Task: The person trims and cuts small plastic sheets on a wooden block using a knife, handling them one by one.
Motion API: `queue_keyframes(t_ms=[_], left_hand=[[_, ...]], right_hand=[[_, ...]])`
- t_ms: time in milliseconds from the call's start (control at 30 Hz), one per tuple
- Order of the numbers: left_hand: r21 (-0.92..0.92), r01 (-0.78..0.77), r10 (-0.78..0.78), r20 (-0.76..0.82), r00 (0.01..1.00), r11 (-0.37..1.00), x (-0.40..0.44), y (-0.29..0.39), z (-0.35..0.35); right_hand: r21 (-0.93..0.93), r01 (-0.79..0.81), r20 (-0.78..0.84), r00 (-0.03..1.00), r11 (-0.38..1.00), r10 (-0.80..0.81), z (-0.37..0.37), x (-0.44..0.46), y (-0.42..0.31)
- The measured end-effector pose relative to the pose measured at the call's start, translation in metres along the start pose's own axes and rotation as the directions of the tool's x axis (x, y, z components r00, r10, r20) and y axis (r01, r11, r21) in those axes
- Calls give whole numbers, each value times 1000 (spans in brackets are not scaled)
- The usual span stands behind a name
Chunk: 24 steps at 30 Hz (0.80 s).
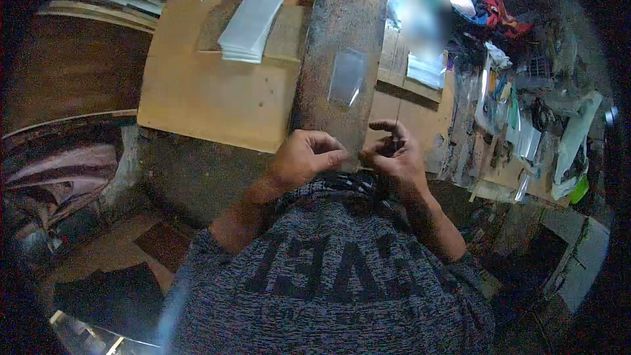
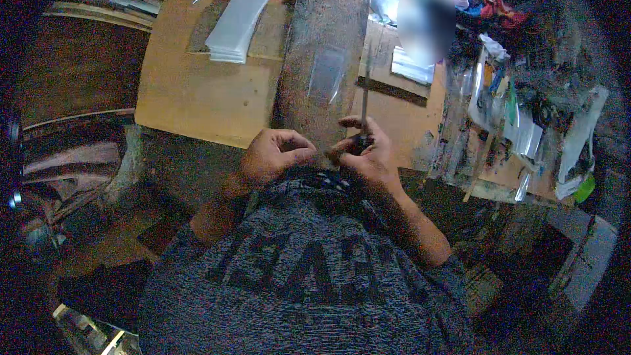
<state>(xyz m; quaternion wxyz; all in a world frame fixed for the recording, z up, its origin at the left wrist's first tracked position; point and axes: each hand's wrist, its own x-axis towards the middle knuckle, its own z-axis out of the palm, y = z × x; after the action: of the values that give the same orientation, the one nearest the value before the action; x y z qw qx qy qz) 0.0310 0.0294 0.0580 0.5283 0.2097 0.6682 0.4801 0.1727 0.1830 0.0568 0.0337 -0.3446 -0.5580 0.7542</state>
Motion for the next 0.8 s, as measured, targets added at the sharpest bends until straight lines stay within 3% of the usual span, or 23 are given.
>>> queue_keyframes(t_ms=[133, 200, 333, 467, 533, 633, 667, 800], left_hand=[[-87, 18, -18, 4, 1000, 996, 0, -10, 4], [-127, 40, -50, -75, 996, 991, -1, -9, 7], [-103, 13, -25, -111, 994, 995, 1, -14, 11], [-274, 38, -83, -155, 984, 961, 4, -10, 4], [-322, 32, -95, -183, 979, 946, 5, -11, -1], [-407, -75, -35, -255, 966, 910, 7, -14, -7], [-418, -126, -3, -294, 956, 900, 9, -17, -8], [-440, -198, 41, -341, 939, 876, 11, -19, -13]], right_hand=[[35, 0, 42, 999, 999, -1, 6, -1, -5], [-17, 28, 62, 998, 999, -27, 2, -1, -4], [-40, 47, 69, 997, 998, -45, -1, 3, 7], [-109, 71, 37, 997, 991, -68, -14, -11, -5], [-603, 84, 9, 995, 793, -99, -24, -22, -15], [-686, 57, 82, 997, 726, -1, -31, -36, -23], [-767, 149, 133, 988, 625, -73, -35, -41, -17], [-757, 167, 173, 984, 632, -52, -31, -51, -15]])
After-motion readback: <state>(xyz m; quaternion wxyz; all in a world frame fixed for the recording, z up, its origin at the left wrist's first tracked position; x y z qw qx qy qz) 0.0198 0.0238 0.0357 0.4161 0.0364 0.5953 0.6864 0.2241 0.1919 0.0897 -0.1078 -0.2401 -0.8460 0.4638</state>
